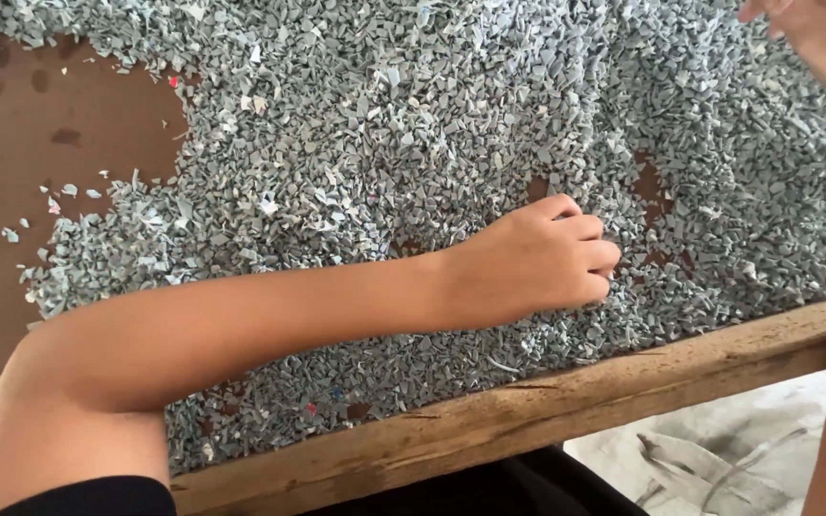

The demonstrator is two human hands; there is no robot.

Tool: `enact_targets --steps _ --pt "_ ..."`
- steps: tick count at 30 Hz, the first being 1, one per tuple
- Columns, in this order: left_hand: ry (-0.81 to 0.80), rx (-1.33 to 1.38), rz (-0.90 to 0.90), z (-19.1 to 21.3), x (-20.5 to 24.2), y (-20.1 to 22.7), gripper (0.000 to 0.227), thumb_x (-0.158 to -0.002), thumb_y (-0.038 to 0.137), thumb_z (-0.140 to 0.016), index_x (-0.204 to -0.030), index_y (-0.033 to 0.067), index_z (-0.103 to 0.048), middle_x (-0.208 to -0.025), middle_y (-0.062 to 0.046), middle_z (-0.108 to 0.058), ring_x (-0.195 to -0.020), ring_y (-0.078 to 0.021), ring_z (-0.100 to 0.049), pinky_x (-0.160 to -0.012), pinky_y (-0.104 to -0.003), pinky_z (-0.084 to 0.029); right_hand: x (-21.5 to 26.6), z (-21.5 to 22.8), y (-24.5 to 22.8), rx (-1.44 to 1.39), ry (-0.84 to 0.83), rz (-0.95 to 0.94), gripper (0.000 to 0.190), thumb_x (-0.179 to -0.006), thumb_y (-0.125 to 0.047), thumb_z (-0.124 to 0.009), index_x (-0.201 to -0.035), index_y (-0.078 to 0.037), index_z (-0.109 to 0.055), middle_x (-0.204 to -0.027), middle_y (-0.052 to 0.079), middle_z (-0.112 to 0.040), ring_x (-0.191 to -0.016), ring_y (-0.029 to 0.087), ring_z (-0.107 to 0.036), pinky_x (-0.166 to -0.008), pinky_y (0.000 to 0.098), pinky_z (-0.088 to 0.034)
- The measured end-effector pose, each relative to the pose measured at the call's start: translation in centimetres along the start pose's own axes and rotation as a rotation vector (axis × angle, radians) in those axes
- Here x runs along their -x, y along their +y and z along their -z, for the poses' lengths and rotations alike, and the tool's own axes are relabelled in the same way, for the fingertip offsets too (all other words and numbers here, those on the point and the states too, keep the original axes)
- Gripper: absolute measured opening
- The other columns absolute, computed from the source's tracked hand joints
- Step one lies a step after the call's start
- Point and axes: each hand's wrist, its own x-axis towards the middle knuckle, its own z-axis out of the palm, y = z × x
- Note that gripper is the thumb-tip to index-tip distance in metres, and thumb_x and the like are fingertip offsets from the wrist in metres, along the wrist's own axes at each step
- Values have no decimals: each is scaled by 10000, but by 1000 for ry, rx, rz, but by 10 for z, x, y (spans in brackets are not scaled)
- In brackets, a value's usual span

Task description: The person sorts small plastic shards on a wooden tray, picking out specific colored pieces and placing them into a small plastic container. They also spread the remaining shards across the tray and briefly interact with a smartphone.

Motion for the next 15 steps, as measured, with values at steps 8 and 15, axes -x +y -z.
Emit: enact_targets --steps 8,15 --pt "-29 -28 59 -1 -6 1 415 -859 -195 -619 -645 159 -617 -712 7 -578 -680 -150 -515 -701 -325 -450 49 29 -47 24 -45 90 367 -1213 -345 -344 -1266 -116 -625 -1217 195 -594 -1162 423 -510 -973 652 -310" --pt "-91 80 148 2 -11 4 425 -949 -95 -596 -590 134 -597 -664 5 -522 -649 -154 -464 -662 -331 -414 91 46 -84 -4 54 451 307 -1383 -117 -442 -1236 4 -683 -1087 177 -650 -901 254 -571 -722 384 -400"
